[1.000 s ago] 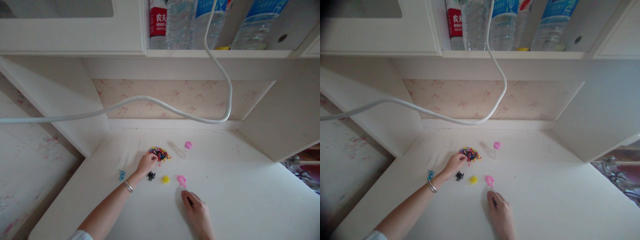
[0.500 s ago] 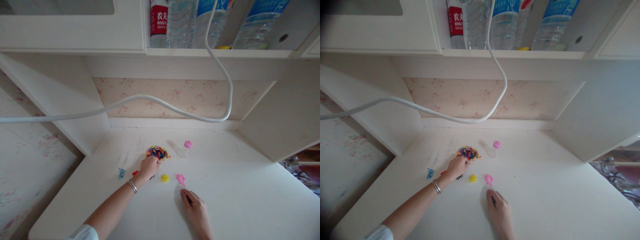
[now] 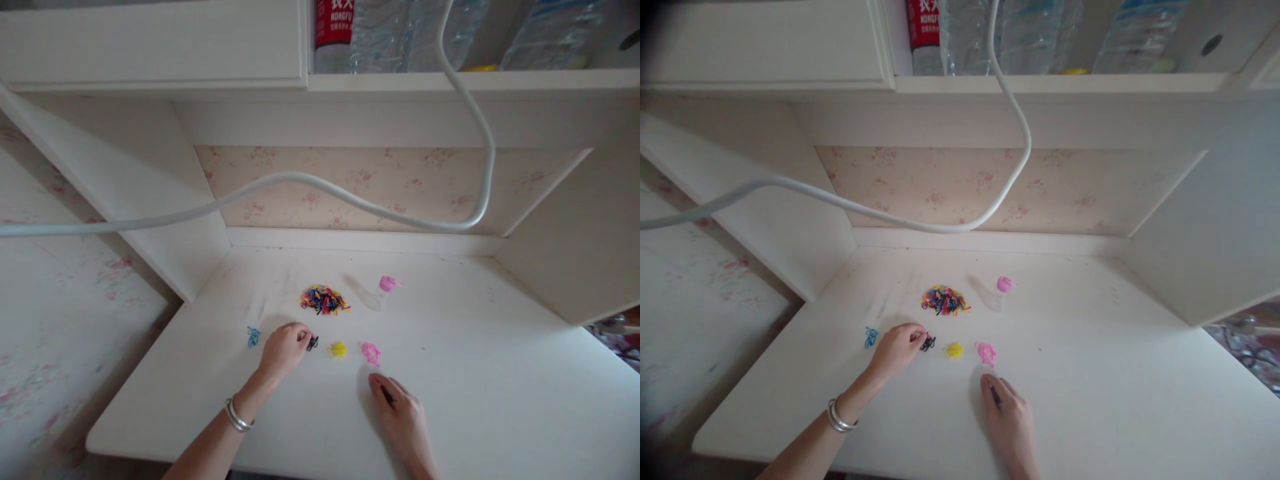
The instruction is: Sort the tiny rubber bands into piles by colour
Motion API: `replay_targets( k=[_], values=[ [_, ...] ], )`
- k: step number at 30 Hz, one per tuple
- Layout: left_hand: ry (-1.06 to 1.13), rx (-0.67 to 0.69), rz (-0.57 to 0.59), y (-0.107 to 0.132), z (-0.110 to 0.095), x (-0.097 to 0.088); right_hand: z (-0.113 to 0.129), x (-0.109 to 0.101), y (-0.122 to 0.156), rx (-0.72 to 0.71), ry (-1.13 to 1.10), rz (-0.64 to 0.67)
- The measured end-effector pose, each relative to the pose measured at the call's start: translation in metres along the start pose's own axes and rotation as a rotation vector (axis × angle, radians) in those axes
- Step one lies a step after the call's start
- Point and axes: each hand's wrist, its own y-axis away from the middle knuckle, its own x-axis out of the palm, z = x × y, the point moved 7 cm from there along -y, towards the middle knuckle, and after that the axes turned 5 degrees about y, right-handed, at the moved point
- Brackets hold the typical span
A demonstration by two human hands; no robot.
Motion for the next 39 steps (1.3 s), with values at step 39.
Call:
replay_targets(
  k=[39],
  values=[
    [0.221, -0.119, -0.429, 0.116, 0.116, -0.029, 0.046, -0.019, -0.075, -0.071, 0.092, 0.103]
  ],
)
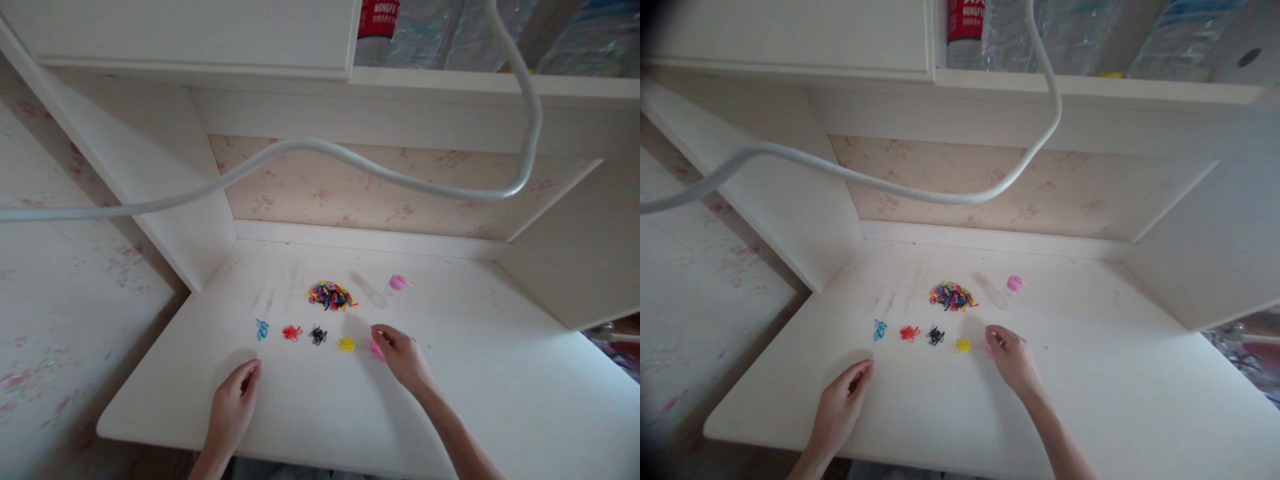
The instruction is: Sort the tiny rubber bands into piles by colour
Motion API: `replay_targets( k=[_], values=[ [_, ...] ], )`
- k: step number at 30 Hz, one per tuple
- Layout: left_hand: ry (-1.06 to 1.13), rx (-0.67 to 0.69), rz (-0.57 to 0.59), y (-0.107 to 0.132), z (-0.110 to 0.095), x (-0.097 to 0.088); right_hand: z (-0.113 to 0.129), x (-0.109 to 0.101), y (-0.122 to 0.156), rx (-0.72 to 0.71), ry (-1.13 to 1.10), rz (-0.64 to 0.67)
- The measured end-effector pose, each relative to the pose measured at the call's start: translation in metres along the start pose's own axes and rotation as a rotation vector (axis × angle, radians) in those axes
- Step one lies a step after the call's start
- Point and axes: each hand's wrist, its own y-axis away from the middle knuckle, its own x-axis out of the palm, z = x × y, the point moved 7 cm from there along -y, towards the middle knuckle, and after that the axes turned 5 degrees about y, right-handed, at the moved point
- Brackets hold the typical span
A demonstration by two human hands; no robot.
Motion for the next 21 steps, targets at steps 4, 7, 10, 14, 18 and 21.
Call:
replay_targets(
  k=[4, 7, 10, 14, 18, 21],
  values=[
    [0.037, 0.046, 0.005, 0.002, -0.002, 0.003, 0.011, 0.014, -0.046, 0.017, 0.334, 0.078],
    [0.045, 0.045, 0.003, 0.001, -0.004, 0.003, 0.013, 0.023, -0.068, 0.024, 0.4, 0.082],
    [0.044, 0.062, 0.022, 0.001, -0.004, 0.004, 0.013, 0.027, -0.078, 0.019, 0.441, 0.084],
    [0.025, 0.069, 0.043, 0.0, -0.003, 0.007, 0.011, 0.026, -0.079, 0.014, 0.463, 0.079],
    [0.018, 0.071, 0.057, -0.001, -0.003, 0.009, 0.004, 0.022, -0.074, 0.035, 0.473, 0.06],
    [0.018, 0.075, 0.067, -0.002, -0.005, 0.01, -0.002, 0.018, -0.068, 0.061, 0.465, 0.042]
  ],
)
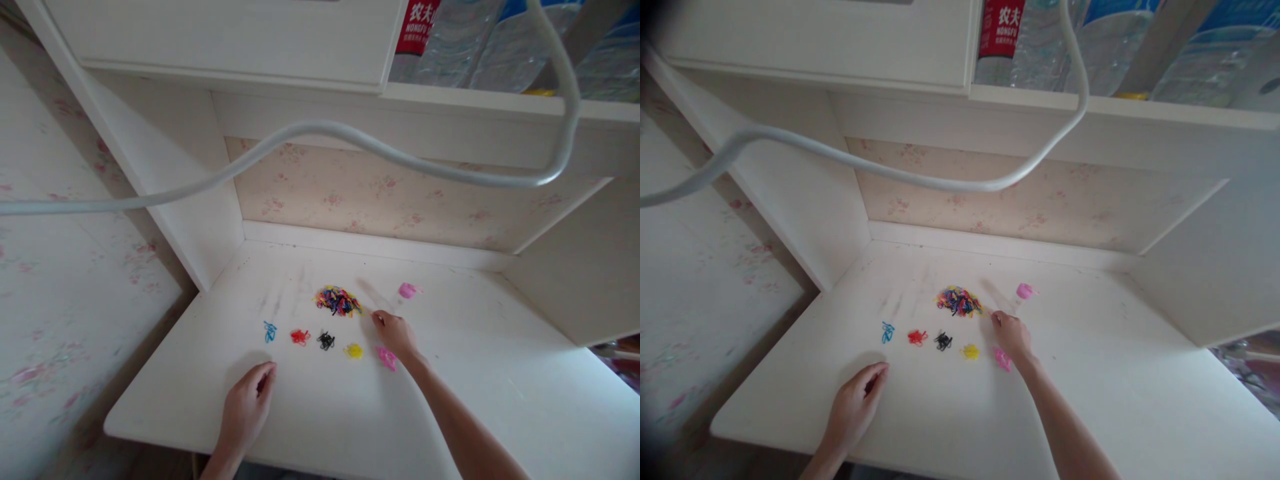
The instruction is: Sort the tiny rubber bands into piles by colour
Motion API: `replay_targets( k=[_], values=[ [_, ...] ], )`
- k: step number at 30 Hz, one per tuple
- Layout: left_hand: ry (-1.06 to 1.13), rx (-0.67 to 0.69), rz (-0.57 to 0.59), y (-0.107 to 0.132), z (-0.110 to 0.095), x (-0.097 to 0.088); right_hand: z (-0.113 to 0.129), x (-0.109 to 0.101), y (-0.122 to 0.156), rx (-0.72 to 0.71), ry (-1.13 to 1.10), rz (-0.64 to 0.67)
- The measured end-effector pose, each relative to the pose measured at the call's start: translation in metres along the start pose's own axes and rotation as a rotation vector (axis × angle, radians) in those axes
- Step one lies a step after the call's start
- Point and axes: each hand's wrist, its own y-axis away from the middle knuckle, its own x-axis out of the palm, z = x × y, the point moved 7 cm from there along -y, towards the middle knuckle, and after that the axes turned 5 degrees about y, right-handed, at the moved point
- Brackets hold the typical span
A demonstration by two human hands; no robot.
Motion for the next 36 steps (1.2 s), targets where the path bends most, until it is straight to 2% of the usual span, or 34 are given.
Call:
replay_targets(
  k=[5, 8, 11, 16, 19, 23, 26, 29, 32, 36],
  values=[
    [-0.007, -0.003, 0.005, 0.001, -0.002, -0.001, -0.006, -0.006, 0.011, 0.011, -0.049, -0.04],
    [-0.009, -0.011, 0.005, 0.002, -0.003, -0.002, 0.005, -0.011, 0.023, -0.015, -0.094, -0.08],
    [0.004, -0.02, 0.006, 0.002, -0.004, -0.001, 0.034, -0.014, 0.041, -0.094, -0.145, -0.1],
    [0.023, -0.038, 0.027, 0.002, -0.005, 0.0, 0.11, -0.015, 0.075, -0.358, -0.175, -0.079],
    [0.024, -0.034, 0.028, 0.002, -0.007, -0.001, 0.144, -0.011, 0.082, -0.419, -0.095, -0.066],
    [0.025, -0.033, 0.02, 0.002, -0.011, -0.003, 0.169, 0.0, 0.079, -0.437, -0.006, -0.022],
    [0.026, -0.034, 0.026, 0.001, -0.01, -0.003, 0.173, 0.006, 0.076, -0.43, 0.015, 0.003],
    [0.028, -0.025, 0.012, 0.001, -0.008, -0.003, 0.165, 0.004, 0.076, -0.419, 0.014, -0.001],
    [0.025, -0.018, 0.017, 0.001, -0.007, -0.001, 0.147, -0.004, 0.081, -0.398, -0.043, -0.041],
    [0.007, -0.016, 0.042, 0.002, -0.007, 0.0, 0.108, -0.013, 0.098, -0.341, -0.222, -0.078]
  ],
)
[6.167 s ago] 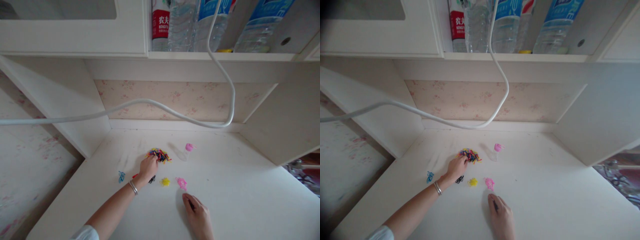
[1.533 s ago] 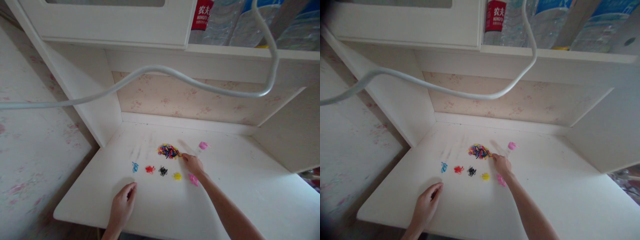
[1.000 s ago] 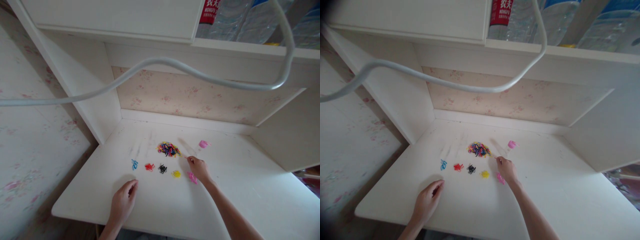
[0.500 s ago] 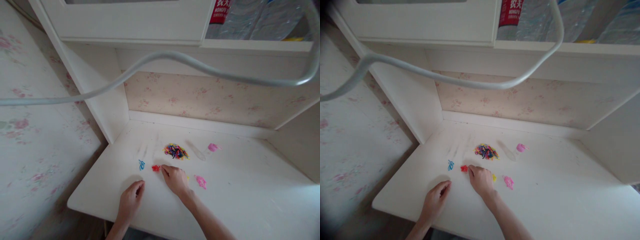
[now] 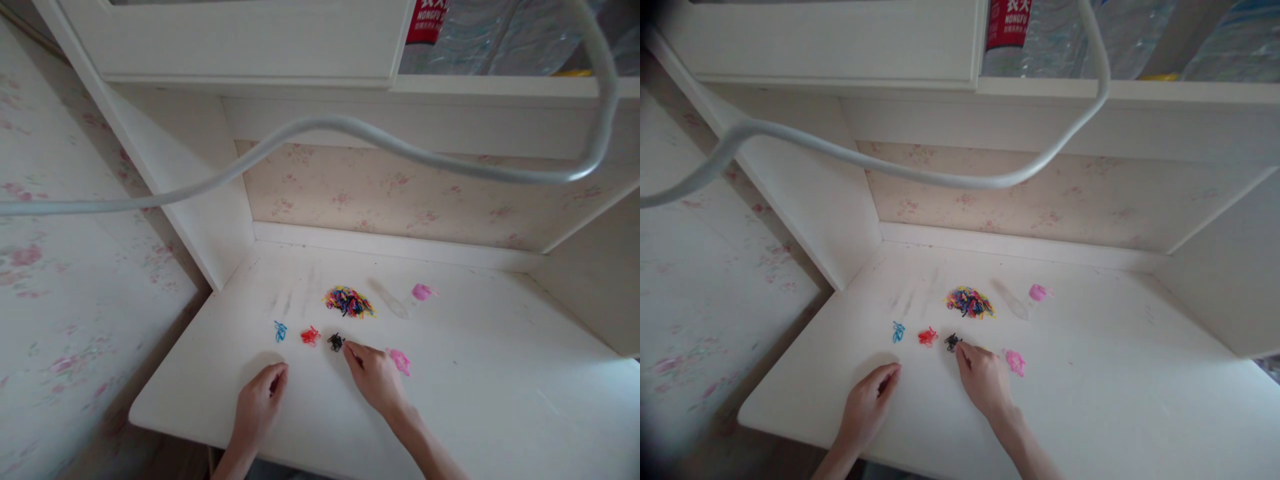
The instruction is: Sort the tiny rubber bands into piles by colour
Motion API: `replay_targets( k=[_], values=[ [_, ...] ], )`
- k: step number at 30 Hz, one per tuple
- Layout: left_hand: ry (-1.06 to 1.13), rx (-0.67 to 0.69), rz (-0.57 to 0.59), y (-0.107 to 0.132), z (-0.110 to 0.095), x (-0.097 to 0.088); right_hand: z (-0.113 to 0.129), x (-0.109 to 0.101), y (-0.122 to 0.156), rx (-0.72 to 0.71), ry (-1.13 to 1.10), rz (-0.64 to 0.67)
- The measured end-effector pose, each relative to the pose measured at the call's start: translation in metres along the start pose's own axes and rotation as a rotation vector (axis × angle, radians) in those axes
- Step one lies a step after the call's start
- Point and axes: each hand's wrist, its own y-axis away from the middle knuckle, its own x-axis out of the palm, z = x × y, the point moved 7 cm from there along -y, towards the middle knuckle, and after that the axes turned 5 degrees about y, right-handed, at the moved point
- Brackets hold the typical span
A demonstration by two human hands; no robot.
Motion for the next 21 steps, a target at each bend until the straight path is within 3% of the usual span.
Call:
replay_targets(
  k=[6, 11, 17, 21],
  values=[
    [-0.037, 0.003, 0.037, -0.001, -0.002, 0.005, -0.077, -0.005, 0.062, 0.282, -0.28, -0.128],
    [-0.022, 0.048, 0.094, -0.016, -0.036, 0.014, -0.137, 0.004, 0.114, 0.582, -0.25, -0.186],
    [-0.192, 0.063, 0.234, -0.055, -0.099, 0.038, -0.136, 0.014, 0.113, 0.505, -0.305, -0.159],
    [-0.377, 0.063, 0.255, -0.083, -0.126, 0.066, -0.131, 0.013, 0.102, 0.485, -0.334, -0.147]
  ],
)
